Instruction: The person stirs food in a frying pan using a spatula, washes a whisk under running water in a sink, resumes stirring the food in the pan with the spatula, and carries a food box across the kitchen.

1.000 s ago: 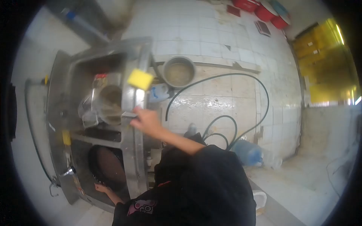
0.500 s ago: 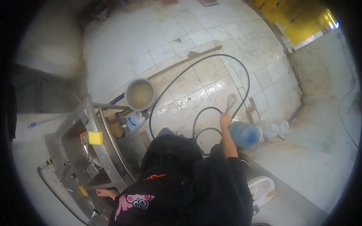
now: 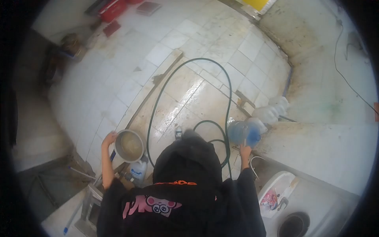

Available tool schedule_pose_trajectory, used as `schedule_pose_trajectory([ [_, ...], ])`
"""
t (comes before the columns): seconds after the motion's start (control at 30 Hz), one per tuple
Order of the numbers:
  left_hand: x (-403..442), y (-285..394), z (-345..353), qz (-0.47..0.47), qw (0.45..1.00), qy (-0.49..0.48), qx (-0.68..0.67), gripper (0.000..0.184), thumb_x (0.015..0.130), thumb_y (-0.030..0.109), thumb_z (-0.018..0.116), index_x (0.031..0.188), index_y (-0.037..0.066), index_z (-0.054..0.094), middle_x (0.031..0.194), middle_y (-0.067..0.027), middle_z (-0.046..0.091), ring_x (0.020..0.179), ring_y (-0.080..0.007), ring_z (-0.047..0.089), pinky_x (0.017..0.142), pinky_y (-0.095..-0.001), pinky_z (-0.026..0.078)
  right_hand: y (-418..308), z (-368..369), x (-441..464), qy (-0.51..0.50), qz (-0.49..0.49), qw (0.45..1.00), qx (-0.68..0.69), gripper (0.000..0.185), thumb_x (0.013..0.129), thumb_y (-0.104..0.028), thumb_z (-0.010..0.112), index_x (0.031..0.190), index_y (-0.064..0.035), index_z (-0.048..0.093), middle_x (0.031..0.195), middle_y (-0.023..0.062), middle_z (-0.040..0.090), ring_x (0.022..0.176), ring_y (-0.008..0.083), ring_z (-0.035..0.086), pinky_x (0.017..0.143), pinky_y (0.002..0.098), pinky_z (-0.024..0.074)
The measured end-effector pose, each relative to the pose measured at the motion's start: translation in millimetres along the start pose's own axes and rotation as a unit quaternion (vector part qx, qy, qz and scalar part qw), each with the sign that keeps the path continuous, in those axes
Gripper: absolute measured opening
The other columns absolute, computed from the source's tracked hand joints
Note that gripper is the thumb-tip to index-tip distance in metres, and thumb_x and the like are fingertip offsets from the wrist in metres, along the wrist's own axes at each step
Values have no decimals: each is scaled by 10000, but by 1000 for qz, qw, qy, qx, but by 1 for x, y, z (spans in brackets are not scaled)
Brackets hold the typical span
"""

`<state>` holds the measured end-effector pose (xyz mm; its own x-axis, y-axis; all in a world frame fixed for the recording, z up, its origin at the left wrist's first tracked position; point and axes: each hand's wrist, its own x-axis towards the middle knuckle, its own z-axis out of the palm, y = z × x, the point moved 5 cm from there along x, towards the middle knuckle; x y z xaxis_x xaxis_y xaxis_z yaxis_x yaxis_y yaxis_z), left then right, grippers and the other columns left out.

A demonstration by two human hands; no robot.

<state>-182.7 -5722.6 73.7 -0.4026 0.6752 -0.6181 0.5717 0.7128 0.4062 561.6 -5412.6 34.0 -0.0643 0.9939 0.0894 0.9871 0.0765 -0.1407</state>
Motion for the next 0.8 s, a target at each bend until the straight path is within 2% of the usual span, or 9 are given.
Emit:
schedule_pose_trajectory([
  [0.07, 134, 36, 30, 6, 990, -49, 129, 297, 775, 261, 477, 832, -9, 587, 953, -217, 560, 891, -355, 523, 757, -416, 418, 8, -8, -26, -121, 302, 925, 195, 341, 742, -263, 591, 630, 40, 481, 491, 108, 475, 376, 197, 494, 349, 322, 377],
  [0.13, 202, 172, 14, 206, 966, 51, 148, 251, 788, 172, 429, 884, -22, 556, 887, -210, 568, 835, -360, 540, 739, -421, 424, 3, -3, -42, -103, 412, 851, 308, 329, 723, -251, 611, 630, 35, 478, 503, 102, 476, 398, 191, 504, 366, 322, 391],
  [0.17, 222, 236, 12, 310, 935, 146, 86, 220, 779, 122, 422, 886, -14, 558, 874, -204, 564, 833, -352, 537, 739, -416, 422, 0, 5, -55, -88, 503, 757, 407, 319, 703, -240, 631, 630, 29, 475, 515, 96, 476, 421, 185, 514, 382, 322, 405],
  [0.2, 222, 317, -2, 262, 960, 66, 78, 207, 773, 116, 443, 902, -11, 543, 915, -193, 558, 856, -331, 531, 747, -392, 422, -5, 12, -62, -83, 514, 749, 409, 319, 703, -240, 631, 630, 29, 475, 515, 96, 476, 421, 185, 514, 382, 322, 405],
  [0.27, 250, 413, 14, 408, 899, 10, -160, 215, 788, 141, 464, 941, -3, 512, 868, -158, 563, 806, -262, 549, 709, -331, 433, -10, 32, -71, -66, 614, 699, 362, 318, 688, -243, 627, 624, 40, 496, 525, 109, 507, 415, 190, 516, 390, 330, 407],
  [0.4, 251, 528, 26, 406, 868, -211, -191, 217, 839, 162, 450, 983, 9, 506, 880, -103, 577, 815, -168, 543, 723, -290, 425, -18, 91, -47, -217, 452, 842, 200, 305, 657, -257, 613, 621, 39, 544, 605, 143, 568, 445, 228, 536, 460, 358, 434],
  [0.53, 319, 450, 53, 257, 882, -225, -324, 253, 834, 171, 442, 1016, 6, 507, 901, -112, 581, 837, -197, 551, 731, -306, 428, -88, 86, 87, -293, 246, 924, 28, 290, 650, -241, 592, 721, 39, 579, 715, 232, 569, 722, 390, 561, 667, 439, 445],
  [0.67, 361, 252, 33, 45, 993, -84, -70, 313, 811, 296, 452, 906, 10, 535, 736, -90, 558, 663, -211, 546, 575, -332, 441, -168, 75, 292, -181, 170, 963, 102, 325, 717, -272, 570, 853, 18, 514, 774, 245, 560, 757, 413, 537, 660, 474, 427],
  [0.8, 297, 202, -46, -305, 895, -126, -300, 335, 784, 278, 478, 1034, 56, 492, 942, -86, 556, 783, -230, 564, 618, -362, 477, -246, 42, 495, -45, 151, 959, 233, 262, 784, -251, 527, 859, -12, 448, 660, 213, 549, 632, 397, 534, 551, 464, 394],
])
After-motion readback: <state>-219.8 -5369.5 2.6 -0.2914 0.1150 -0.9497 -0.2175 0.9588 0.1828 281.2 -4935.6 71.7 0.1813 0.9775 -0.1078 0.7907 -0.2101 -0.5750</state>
